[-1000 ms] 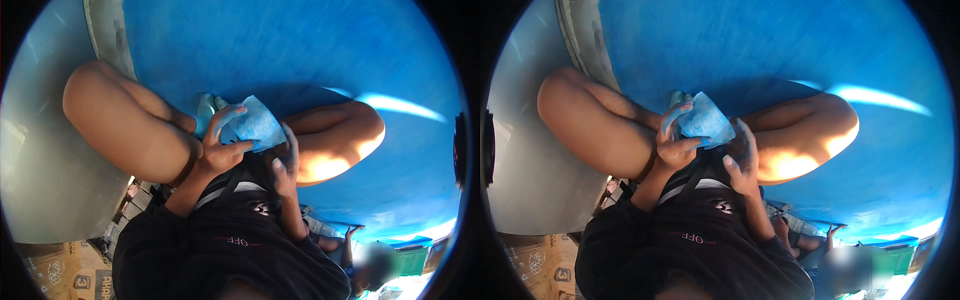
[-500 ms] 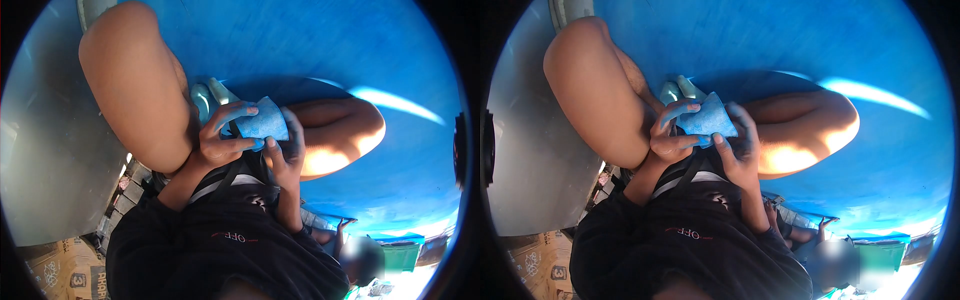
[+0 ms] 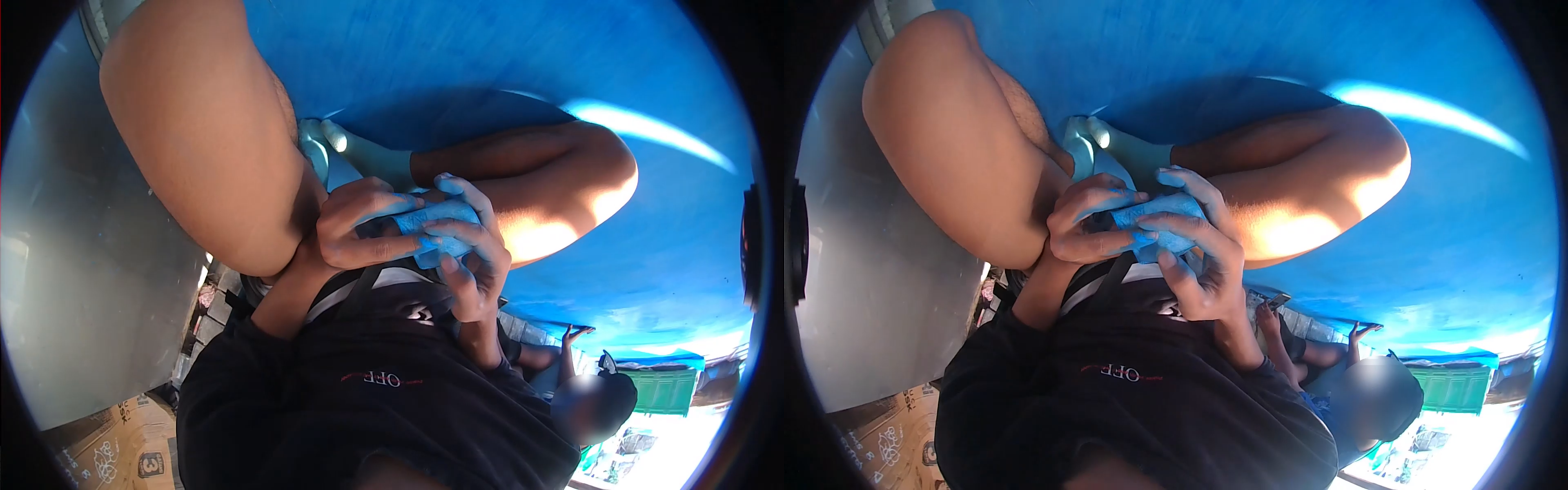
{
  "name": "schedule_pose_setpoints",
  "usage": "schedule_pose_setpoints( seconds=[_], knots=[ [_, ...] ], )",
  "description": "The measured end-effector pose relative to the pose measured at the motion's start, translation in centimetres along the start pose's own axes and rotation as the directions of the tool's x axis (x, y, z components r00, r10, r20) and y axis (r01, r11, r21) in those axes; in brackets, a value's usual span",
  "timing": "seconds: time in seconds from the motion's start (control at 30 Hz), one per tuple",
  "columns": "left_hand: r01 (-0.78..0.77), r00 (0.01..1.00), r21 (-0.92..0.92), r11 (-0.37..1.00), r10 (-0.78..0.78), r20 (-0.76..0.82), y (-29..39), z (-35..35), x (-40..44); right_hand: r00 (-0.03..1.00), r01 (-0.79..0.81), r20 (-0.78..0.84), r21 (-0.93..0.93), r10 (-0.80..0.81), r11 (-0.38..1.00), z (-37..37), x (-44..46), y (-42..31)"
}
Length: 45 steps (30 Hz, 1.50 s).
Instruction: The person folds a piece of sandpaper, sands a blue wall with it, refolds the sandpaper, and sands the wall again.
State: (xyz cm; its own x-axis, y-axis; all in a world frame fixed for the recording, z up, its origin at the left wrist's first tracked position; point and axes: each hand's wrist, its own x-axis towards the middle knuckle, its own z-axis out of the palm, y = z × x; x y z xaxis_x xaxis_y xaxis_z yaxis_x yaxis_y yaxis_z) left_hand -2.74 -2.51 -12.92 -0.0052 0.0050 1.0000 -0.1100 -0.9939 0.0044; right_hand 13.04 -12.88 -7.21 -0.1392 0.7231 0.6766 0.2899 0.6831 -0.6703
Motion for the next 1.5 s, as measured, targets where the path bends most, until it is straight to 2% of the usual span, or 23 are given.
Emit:
schedule_pose_setpoints(
  seconds=[0.1, 0.13, 0.23, 0.5, 0.63, 0.77, 0.9, 1.1, 1.27, 1.33, 1.5],
  knots=[
    [-0.045, 0.996, 0.002, 0.999, 0.045, 0.072, 0.2, -0.6, 0.1, 0.999, 0.039, 0.006, 0.007, -0.039, 0.999, -0.4, -0.1, 0.6],
    [-0.066, 0.990, 0.004, 0.998, 0.065, 0.126, 0.3, -0.8, 0.1, 0.999, 0.035, 0.002, 0.007, -0.035, 0.999, -0.4, -0.1, 0.7],
    [-0.053, 0.986, 0.028, 0.998, 0.048, 0.159, 0.5, -1.1, -0.1, 1.000, -0.007, 0.023, -0.020, 0.008, 1.000, -0.4, -0.1, 0.7],
    [-0.042, 0.993, 0.052, 0.998, 0.036, 0.115, 0.3, -0.5, -0.2, 0.995, -0.098, -0.001, 0.061, 0.098, 0.993, -0.3, -0.2, 0.8],
    [-0.021, 0.991, 0.033, 0.999, 0.016, 0.131, 0.4, -0.6, -0.5, 0.996, -0.086, -0.027, 0.042, 0.087, 0.995, 0.2, -0.1, 0.6],
    [-0.047, 0.988, 0.054, 0.997, 0.039, 0.149, 0.3, -0.6, -0.4, 0.985, -0.150, -0.085, 0.040, 0.153, 0.988, 0.7, -0.5, 0.6],
    [-0.008, 0.991, 0.054, 0.999, 0.000, 0.134, 0.3, -0.5, -0.6, 0.973, -0.197, -0.107, 0.077, 0.205, 0.977, 0.8, -0.5, 0.7],
    [-0.008, 0.992, 0.077, 0.997, -0.001, 0.125, 0.0, -0.6, -0.7, 0.986, -0.164, -0.019, 0.077, 0.166, 0.983, 0.0, -0.1, 0.8],
    [-0.018, 0.994, 0.066, 0.998, 0.011, 0.106, -0.1, -0.7, -0.8, 0.989, -0.141, -0.021, 0.109, 0.144, 0.984, 0.1, -0.2, 1.1],
    [0.050, 0.990, 0.047, 0.998, -0.055, 0.128, 0.4, -0.8, -0.7, 0.991, -0.132, -0.019, 0.122, 0.136, 0.984, 0.1, -0.3, 1.2],
    [0.037, 0.990, 0.062, 0.997, -0.045, 0.137, 0.3, -0.9, -0.7, 0.996, -0.088, -0.009, 0.107, 0.089, 0.990, 0.1, -0.4, 1.5]
  ],
)
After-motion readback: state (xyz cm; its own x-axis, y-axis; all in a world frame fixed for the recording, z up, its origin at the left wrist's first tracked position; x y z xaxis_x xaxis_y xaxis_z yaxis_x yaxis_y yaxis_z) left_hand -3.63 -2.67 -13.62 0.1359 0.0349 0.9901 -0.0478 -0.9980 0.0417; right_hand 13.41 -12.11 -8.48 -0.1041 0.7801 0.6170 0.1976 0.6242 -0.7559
